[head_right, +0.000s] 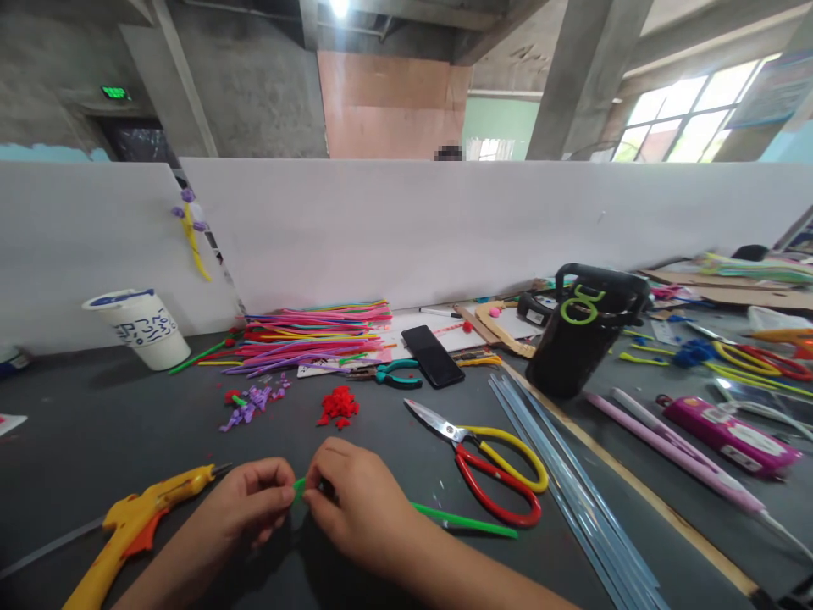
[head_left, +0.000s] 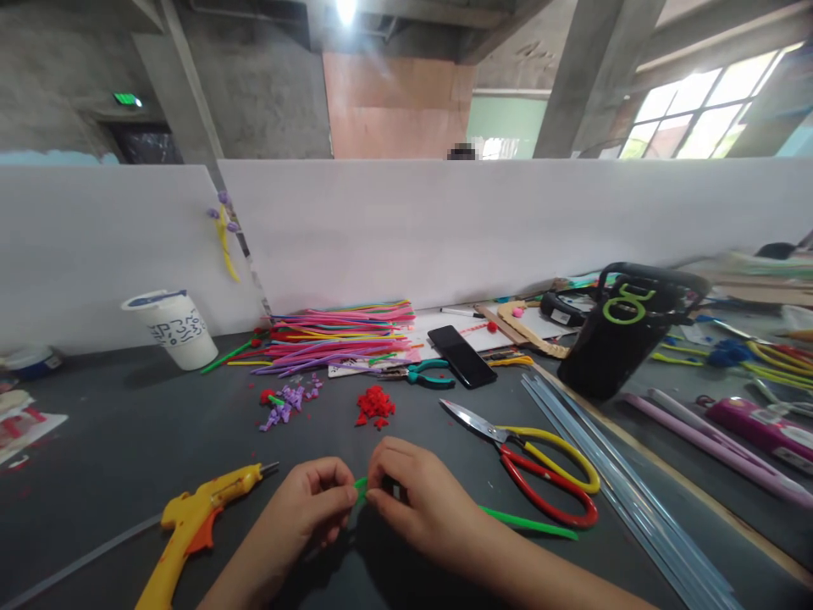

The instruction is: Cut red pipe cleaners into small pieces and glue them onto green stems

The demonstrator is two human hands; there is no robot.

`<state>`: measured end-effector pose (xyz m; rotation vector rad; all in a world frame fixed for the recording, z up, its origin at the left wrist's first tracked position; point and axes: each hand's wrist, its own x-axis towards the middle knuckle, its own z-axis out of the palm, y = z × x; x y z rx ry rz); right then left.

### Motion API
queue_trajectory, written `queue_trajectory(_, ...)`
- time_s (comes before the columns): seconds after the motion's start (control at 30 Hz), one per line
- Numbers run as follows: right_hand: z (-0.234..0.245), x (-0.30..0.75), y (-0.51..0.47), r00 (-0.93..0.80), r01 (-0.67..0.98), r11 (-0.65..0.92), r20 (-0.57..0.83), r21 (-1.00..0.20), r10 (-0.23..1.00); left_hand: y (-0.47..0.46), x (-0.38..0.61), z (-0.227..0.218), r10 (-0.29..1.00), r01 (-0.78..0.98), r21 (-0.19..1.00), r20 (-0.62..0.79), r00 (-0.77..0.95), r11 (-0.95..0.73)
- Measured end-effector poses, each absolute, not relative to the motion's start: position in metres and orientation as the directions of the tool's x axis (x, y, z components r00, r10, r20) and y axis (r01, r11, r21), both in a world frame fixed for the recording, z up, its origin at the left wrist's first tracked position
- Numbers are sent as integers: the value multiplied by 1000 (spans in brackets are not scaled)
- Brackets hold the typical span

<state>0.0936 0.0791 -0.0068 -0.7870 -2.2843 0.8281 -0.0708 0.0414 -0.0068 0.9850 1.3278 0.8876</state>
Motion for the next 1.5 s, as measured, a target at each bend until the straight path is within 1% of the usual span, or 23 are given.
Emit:
queue_trajectory(0.13,-6,95,81,-682,265,648,336,-714,650,39,-70,-3,936,44,938,-346,59,344)
queue_trajectory(0.23,-5,95,81,-686,247,636,331,-731,647,38,-71,-2,936,48,942,-336,104,333)
queue_trajectory(0.37,-4,96,79,-697,256,612,295,-749,653,37,-71,-2,941,71,950,-312,128,306)
queue_trajectory(0.53,-5,96,79,-685,288,570,250,-769,684,38,-70,-4,955,80,959,-280,98,273)
queue_trajectory(0.6,-6,96,80,-680,305,594,266,-745,683,38,-68,-6,961,47,963,-267,68,265)
queue_trajectory(0.8,-8,97,81,-651,313,677,369,-665,663,39,-64,-10,950,-182,933,-311,36,312)
queue_trajectory(0.97,-8,96,80,-647,320,705,397,-633,650,40,-59,-11,948,-230,927,-315,-41,297)
queue_trajectory(1.03,-8,95,80,-641,335,689,381,-642,666,41,-57,-14,950,-253,924,-308,-50,286)
queue_trajectory(1.1,-8,94,80,-620,367,638,333,-677,711,41,-56,-16,952,-270,922,-303,-52,278)
queue_trajectory(1.17,-8,94,81,-602,396,575,270,-716,751,41,-56,-18,953,-255,927,-297,-51,275)
queue_trajectory(1.23,-8,94,81,-608,411,538,219,-736,763,41,-57,-19,955,-221,936,-292,-55,273)
queue_trajectory(1.37,-10,95,81,-631,402,520,183,-754,754,41,-57,-19,957,-204,942,-283,-65,265)
queue_trajectory(1.5,-10,95,84,-608,340,404,129,-849,784,40,-58,-17,958,-225,938,-281,-52,263)
